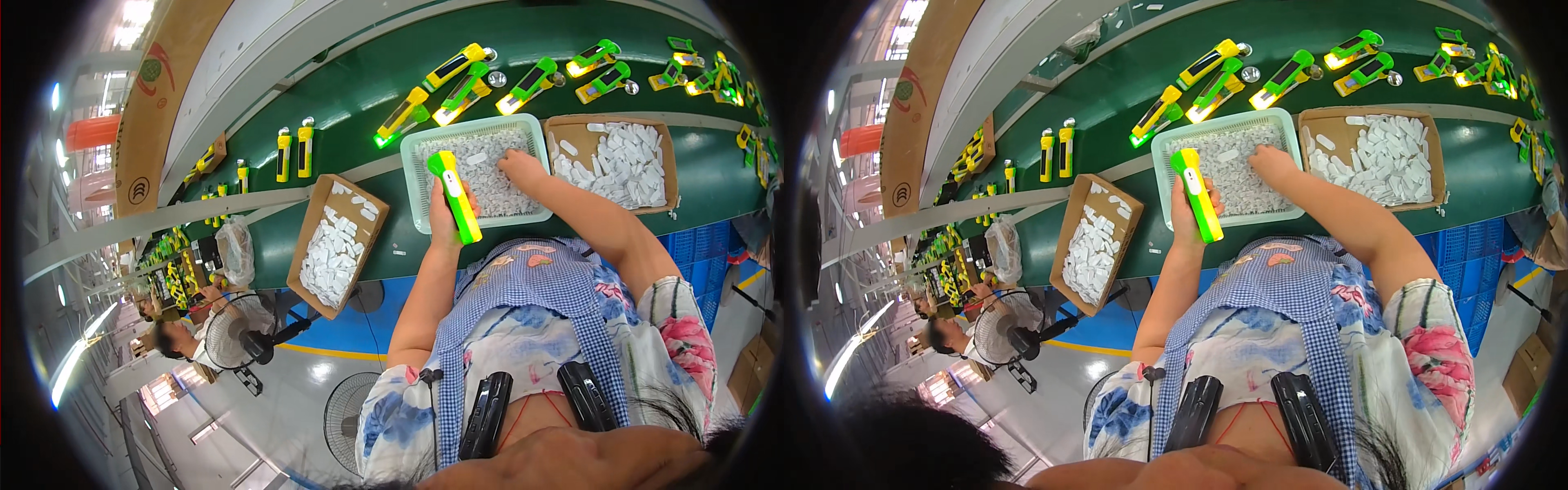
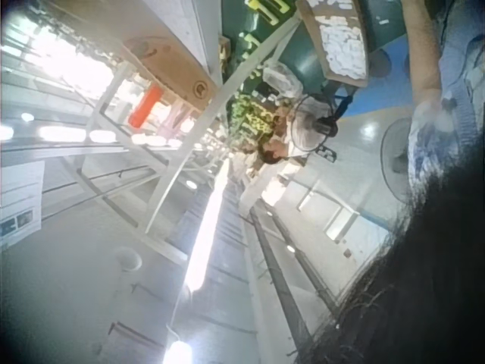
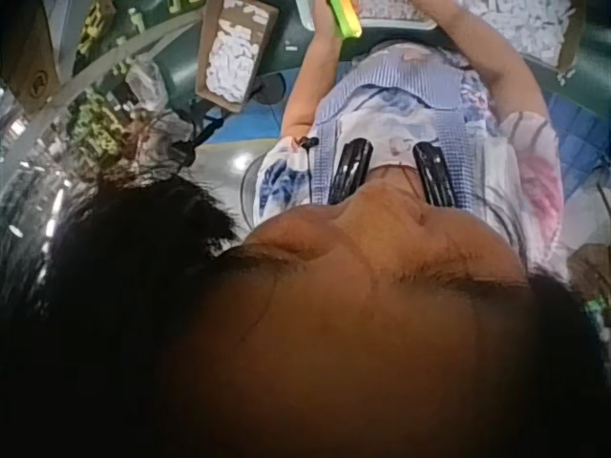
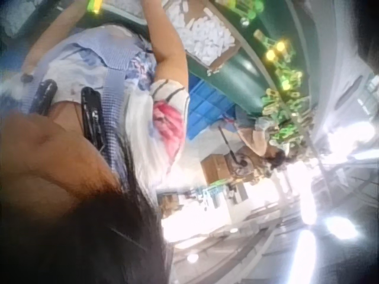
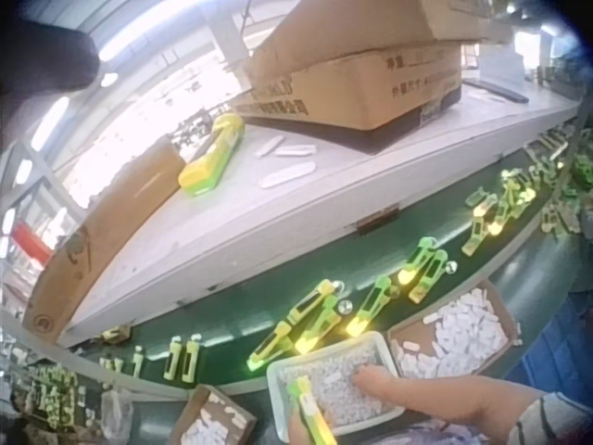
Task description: The person assembles flashlights at a conveyor station by picking up flashlight bodies, attaching white plastic components from trays onto them by hand, and placing the assembled flashlights onto the conveyor belt.
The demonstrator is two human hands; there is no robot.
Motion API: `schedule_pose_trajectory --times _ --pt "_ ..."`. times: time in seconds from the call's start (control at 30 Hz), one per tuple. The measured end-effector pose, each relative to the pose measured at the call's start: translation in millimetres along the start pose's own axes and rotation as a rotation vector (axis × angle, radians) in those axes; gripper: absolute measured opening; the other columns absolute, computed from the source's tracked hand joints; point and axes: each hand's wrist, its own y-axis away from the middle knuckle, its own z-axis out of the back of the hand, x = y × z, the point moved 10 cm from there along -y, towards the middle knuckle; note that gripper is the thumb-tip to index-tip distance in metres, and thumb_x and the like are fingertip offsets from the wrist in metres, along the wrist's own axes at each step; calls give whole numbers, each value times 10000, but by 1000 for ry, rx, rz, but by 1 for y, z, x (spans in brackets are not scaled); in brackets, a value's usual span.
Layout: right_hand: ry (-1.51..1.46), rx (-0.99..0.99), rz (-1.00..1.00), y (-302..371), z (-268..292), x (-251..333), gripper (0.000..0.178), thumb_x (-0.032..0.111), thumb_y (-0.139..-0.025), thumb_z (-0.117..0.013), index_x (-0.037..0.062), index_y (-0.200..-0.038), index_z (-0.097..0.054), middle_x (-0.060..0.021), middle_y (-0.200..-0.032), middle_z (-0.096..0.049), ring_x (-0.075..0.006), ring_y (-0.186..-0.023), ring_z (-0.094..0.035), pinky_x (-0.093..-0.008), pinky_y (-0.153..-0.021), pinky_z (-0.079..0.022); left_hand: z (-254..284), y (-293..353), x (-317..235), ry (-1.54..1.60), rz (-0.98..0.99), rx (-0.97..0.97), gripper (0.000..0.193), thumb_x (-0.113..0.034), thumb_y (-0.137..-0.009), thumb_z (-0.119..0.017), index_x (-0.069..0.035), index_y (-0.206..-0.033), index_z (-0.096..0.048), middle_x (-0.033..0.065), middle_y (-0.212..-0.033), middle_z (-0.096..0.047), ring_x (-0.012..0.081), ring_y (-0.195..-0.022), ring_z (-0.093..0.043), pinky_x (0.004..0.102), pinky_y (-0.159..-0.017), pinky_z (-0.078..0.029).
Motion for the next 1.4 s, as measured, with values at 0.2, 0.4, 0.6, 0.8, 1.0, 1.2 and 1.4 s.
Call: schedule_pose_trajectory --times 0.2,0.4,0.6,0.8,1.0,1.2,1.4 --pt "-263 -257 40 6 30 -14 158 61 -737 -679 32 -858 -581 -153 -949 -576 -329 -877 -598 -430 -751 -509 -11 12 -21 -52 -91 85 346 -392 -977 -493 -48 -1017 -500 93 -797 -564 181 -640 -571 309 -528 -511" --pt "-631 -242 -117 24 55 -30 212 60 -720 -743 17 -774 -542 -94 -705 -571 -251 -670 -581 -357 -645 -482 -16 21 -26 -194 -77 150 341 -346 -983 -508 -43 -1137 -477 99 -935 -578 190 -695 -602 310 -577 -543" --pt "-837 -267 -107 37 55 -37 149 48 -786 -688 19 -905 -604 -50 -755 -627 -135 -697 -613 -292 -640 -497 -38 33 -33 -377 -167 210 582 -518 -993 -401 -27 -1303 -442 82 -1044 -583 176 -818 -605 317 -692 -529" --pt "-1013 -165 -219 50 39 -38 122 131 -829 -670 40 -909 -654 -51 -745 -666 -135 -658 -614 -287 -628 -494 -46 31 -41 -437 -79 321 943 -787 -868 -177 -43 -1418 -364 115 -1147 -565 215 -893 -590 337 -763 -494" --pt "-1229 -142 -223 72 87 11 138 156 -879 -670 29 -874 -616 -23 -712 -613 -91 -612 -557 -255 -561 -448 -53 38 -43 -424 -99 389 617 -507 -972 -409 -48 -1376 -330 147 -1129 -561 219 -829 -599 338 -682 -517" --pt "-1715 17 18 87 126 81 116 56 -917 -614 9 -1022 -601 -75 -826 -671 -132 -700 -640 -258 -655 -523 -53 34 -25 -301 -36 330 420 -208 -958 -530 -40 -1301 -354 155 -1103 -575 218 -804 -623 343 -635 -533" --pt "-1482 -53 -4 95 140 80 81 16 -938 -562 -26 -998 -597 -93 -836 -676 -145 -700 -661 -268 -668 -552 -70 44 -10 -358 61 331 358 -250 -1004 -427 -48 -1301 -425 128 -1036 -615 228 -834 -646 379 -739 -554"
